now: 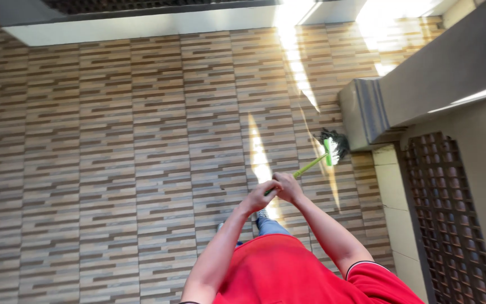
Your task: The person mops a tiled floor using a string mop with a green handle. They move systematically across the room, covering different areas and navigating around furniture and a metal counter.
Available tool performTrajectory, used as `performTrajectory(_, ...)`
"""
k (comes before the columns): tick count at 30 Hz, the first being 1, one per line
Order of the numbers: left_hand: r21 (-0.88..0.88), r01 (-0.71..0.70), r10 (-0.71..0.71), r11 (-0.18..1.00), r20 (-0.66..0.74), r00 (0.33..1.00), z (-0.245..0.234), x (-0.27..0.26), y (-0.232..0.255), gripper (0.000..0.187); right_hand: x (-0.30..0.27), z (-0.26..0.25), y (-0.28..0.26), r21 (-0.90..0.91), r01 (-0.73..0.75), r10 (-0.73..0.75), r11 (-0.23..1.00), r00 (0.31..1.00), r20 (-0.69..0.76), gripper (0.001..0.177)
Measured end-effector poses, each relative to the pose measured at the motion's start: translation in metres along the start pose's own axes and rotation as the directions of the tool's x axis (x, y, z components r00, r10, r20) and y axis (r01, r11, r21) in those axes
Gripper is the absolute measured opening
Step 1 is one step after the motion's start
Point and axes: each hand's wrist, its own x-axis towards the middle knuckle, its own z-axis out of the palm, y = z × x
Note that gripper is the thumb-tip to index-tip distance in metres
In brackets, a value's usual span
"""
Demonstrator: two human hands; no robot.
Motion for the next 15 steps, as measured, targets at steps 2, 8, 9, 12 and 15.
performTrajectory(2, 0.031, 0.019, -0.017, 0.999, -0.084, 0.996, -0.041, -0.057, 0.017, 0.021, 0.015, 0.041, -0.048, 0.044, 0.038, -0.04, 0.998, 0.998, 0.041, 0.027)
performTrajectory(8, 0.086, 0.143, -0.108, 0.986, -0.33, 0.938, -0.125, -0.246, 0.101, 0.021, 0.035, 0.097, -0.26, 0.274, 0.233, -0.299, 0.933, 0.926, 0.231, 0.028)
performTrajectory(9, 0.108, 0.196, -0.143, 0.975, -0.374, 0.916, -0.128, -0.274, 0.109, 0.021, 0.029, 0.118, -0.284, 0.373, 0.234, -0.354, 0.898, 0.888, 0.295, 0.034)
performTrajectory(12, 0.196, 0.282, -0.17, 0.939, -0.449, 0.877, -0.119, -0.34, 0.124, 0.018, 0.017, 0.14, -0.339, 0.534, 0.294, -0.541, 0.793, 0.742, 0.395, 0.03)
performTrajectory(15, 0.277, 0.328, -0.163, 0.903, -0.485, 0.859, -0.106, -0.369, 0.125, 0.018, 0.012, 0.166, -0.361, 0.65, 0.38, -0.722, 0.658, 0.566, 0.399, 0.021)
